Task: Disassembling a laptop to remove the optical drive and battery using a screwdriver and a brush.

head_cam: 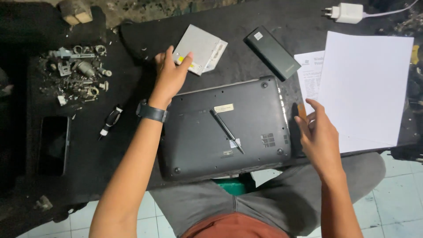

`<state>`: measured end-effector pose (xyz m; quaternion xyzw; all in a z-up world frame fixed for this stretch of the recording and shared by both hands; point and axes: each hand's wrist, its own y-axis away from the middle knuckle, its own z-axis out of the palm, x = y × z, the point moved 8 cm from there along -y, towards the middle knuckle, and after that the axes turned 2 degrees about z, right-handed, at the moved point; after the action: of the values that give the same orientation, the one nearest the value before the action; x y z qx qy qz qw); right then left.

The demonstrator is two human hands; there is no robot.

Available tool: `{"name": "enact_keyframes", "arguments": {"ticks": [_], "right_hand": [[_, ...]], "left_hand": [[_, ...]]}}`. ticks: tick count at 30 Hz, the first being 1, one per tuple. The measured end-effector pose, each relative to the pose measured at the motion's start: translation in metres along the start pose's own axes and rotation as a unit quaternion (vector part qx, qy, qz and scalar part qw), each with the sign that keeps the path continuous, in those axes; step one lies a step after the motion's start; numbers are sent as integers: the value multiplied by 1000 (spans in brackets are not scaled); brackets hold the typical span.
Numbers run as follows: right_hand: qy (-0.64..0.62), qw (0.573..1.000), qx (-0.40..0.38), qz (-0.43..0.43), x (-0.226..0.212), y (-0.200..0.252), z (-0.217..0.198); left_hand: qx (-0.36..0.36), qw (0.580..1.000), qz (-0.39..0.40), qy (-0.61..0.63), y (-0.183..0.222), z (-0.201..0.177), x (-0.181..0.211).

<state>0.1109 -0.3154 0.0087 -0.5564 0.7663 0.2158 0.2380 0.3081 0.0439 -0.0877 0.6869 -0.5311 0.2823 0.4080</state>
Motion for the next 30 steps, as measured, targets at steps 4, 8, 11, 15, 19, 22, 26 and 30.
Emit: {"name": "enact_keyframes", "arguments": {"ticks": [4, 8, 11, 15, 19, 22, 26, 30], "right_hand": [[21, 999, 1, -25, 1, -7, 12], [30, 998, 4, -61, -5, -10, 14], [136, 964, 118, -195, -13, -4, 13], [34, 970, 59, -235, -74, 26, 43], [158, 939, -10, -307, -98, 38, 95], [186, 923, -7, -338, -104, 34, 115], [145, 939, 1, -310, -84, 30, 118], [136, 943, 3, -303, -76, 28, 122]], "left_hand": [[-2, 986, 167, -17, 53, -17, 53], [-143, 911, 388, 3, 138, -9, 113], [-170, 873, 412, -199, 169, 22, 76], [-70, 909, 390, -130, 209, -1, 80], [20, 954, 259, -150, 219, -15, 32], [40, 956, 220, -190, 222, -11, 7], [42, 941, 251, -222, 223, -2, 8], [44, 938, 243, -244, 224, 1, 8]]}}
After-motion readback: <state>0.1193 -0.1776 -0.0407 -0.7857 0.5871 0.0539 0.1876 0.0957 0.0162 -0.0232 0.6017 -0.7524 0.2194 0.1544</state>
